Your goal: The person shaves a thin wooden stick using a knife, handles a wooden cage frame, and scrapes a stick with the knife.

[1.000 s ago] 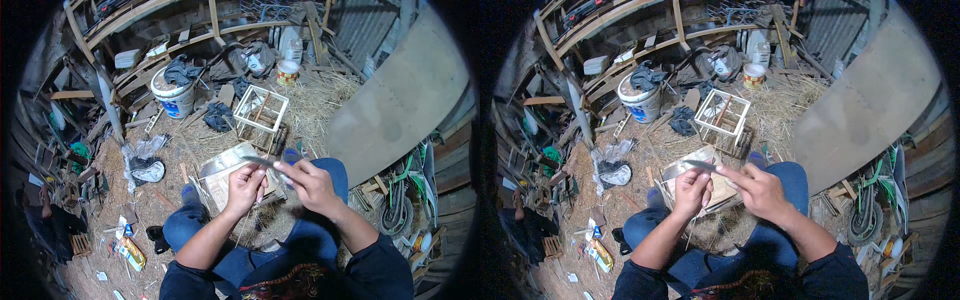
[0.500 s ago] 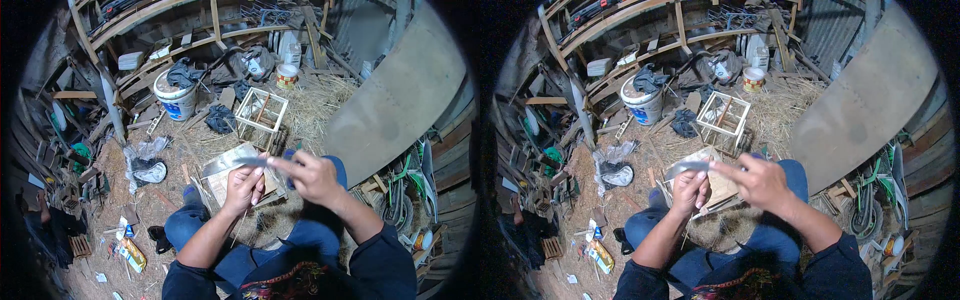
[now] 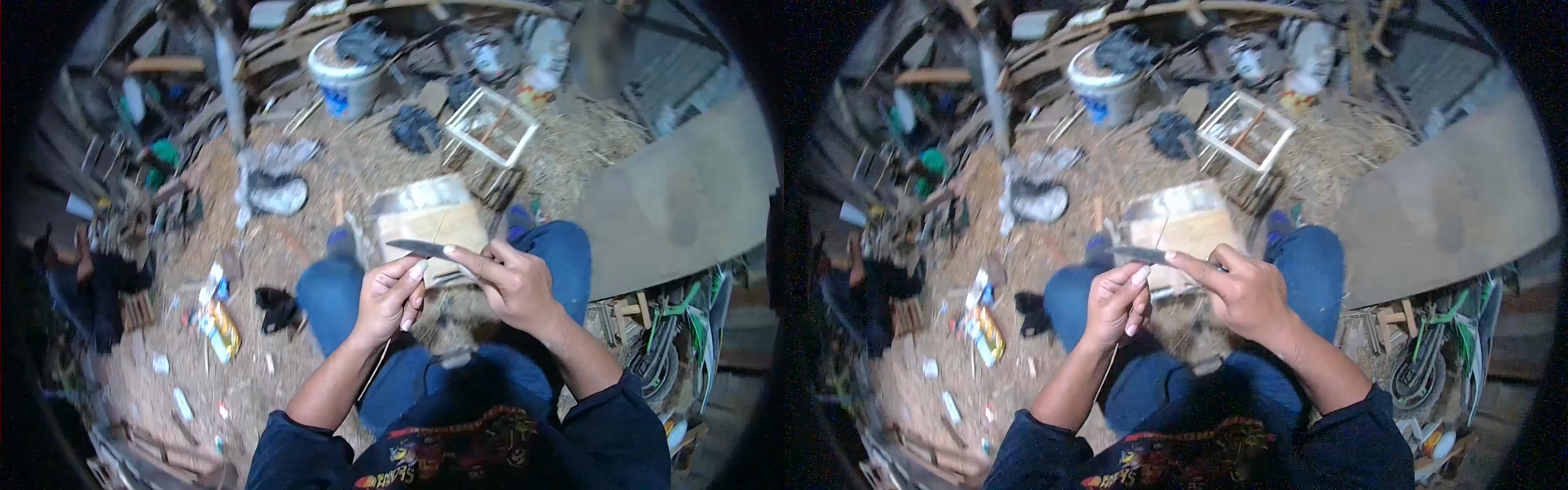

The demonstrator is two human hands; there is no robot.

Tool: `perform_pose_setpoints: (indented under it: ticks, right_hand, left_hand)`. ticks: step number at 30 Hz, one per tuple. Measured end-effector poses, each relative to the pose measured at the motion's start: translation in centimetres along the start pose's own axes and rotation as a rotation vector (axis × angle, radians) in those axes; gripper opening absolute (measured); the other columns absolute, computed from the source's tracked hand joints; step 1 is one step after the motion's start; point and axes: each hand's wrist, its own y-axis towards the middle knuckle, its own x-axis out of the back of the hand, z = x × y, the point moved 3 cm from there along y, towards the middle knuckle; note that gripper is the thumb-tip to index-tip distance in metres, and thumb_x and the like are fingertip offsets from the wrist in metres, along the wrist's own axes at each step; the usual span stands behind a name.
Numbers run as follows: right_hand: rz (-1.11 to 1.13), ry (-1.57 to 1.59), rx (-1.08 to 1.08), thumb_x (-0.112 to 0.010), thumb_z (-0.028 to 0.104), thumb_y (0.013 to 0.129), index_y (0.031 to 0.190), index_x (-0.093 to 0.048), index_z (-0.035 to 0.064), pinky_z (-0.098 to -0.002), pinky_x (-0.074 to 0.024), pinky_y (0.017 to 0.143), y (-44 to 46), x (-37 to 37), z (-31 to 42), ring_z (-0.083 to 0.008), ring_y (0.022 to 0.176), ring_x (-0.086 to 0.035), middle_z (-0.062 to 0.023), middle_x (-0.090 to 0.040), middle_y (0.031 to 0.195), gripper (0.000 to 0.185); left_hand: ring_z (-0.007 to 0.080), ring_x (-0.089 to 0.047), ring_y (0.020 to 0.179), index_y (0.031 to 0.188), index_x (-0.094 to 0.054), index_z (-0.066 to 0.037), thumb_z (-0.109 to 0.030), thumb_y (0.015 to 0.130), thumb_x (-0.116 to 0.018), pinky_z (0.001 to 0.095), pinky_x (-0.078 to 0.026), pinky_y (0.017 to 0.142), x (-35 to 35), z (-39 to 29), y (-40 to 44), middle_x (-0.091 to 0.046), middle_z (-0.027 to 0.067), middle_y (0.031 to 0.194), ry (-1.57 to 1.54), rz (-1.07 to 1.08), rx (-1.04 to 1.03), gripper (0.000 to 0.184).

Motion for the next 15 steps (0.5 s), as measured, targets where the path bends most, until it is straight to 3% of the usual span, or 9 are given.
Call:
perform_pose_setpoints:
  ticks: [2,4,5,7,11,15]
  right_hand:
    - [0.052,0.118,0.058,-0.068,0.015,0.087,0.132,-0.069,0.0337,-0.0376,-0.0520,0.052,-0.7,-3.1,1.9,-0.0246,0.059,-0.062,-0.0045,-0.055,0.077,0.049]
    - [0.127,0.224,0.091,-0.069,0.018,0.090,0.134,-0.067,0.0317,-0.0394,-0.0529,0.055,-1.1,-5.4,3.5,-0.0272,0.061,-0.062,-0.0064,-0.056,0.080,0.046]
    - [0.139,0.240,0.105,-0.069,0.018,0.090,0.134,-0.067,0.0317,-0.0394,-0.0529,0.055,-0.9,-6.4,4.1,-0.0272,0.061,-0.062,-0.0064,-0.056,0.080,0.046]
    - [0.226,0.300,0.031,-0.069,0.022,0.093,0.137,-0.065,0.0289,-0.0411,-0.0535,0.060,-0.6,-8.6,4.7,-0.0288,0.067,-0.063,-0.0083,-0.057,0.083,0.044]
    - [0.254,0.404,0.038,-0.067,0.024,0.095,0.138,-0.063,0.0248,-0.0422,-0.0533,0.065,-0.5,-11.6,4.4,-0.0313,0.074,-0.063,-0.0115,-0.058,0.086,0.043]
    - [0.243,0.280,0.024,-0.068,0.021,0.094,0.133,-0.068,0.0283,-0.0415,-0.0522,0.061,-0.1,-12.0,3.6,-0.0292,0.069,-0.064,-0.0086,-0.060,0.079,0.040]
  left_hand:
    - [0.0054,-0.042,0.038,0.121,-0.066,0.004,-0.016,0.106,-0.056,0.0212,-0.034,0.038,2.4,0.8,-2.8,-0.059,0.0018,0.065,0.019,-0.061,0.000,0.026]
    - [0.0055,-0.042,0.038,0.106,-0.067,0.003,-0.018,0.105,-0.059,0.0210,-0.033,0.037,3.5,0.6,-5.3,-0.060,0.0029,0.064,0.059,-0.205,-0.032,0.023]
    - [0.0055,-0.042,0.038,0.106,-0.067,0.003,-0.018,0.105,-0.059,0.0210,-0.033,0.037,4.3,0.8,-6.0,-0.060,0.0029,0.064,0.058,-0.229,-0.034,0.023]
    - [0.0060,-0.041,0.036,0.094,-0.065,0.001,-0.017,0.103,-0.061,0.0217,-0.031,0.035,6.9,1.9,-7.1,-0.058,0.0032,0.060,0.169,-0.450,-0.016,0.021]
    - [0.0063,-0.041,0.036,0.098,-0.069,0.002,-0.025,0.101,-0.067,0.0217,-0.029,0.036,7.4,1.1,-7.3,-0.060,0.0025,0.060,0.206,-0.456,0.082,0.027]
    - [0.0064,-0.043,0.037,0.094,-0.069,0.001,-0.028,0.101,-0.068,0.0225,-0.030,0.036,7.9,1.6,-6.8,-0.059,0.0012,0.058,0.299,-0.446,0.131,0.029]
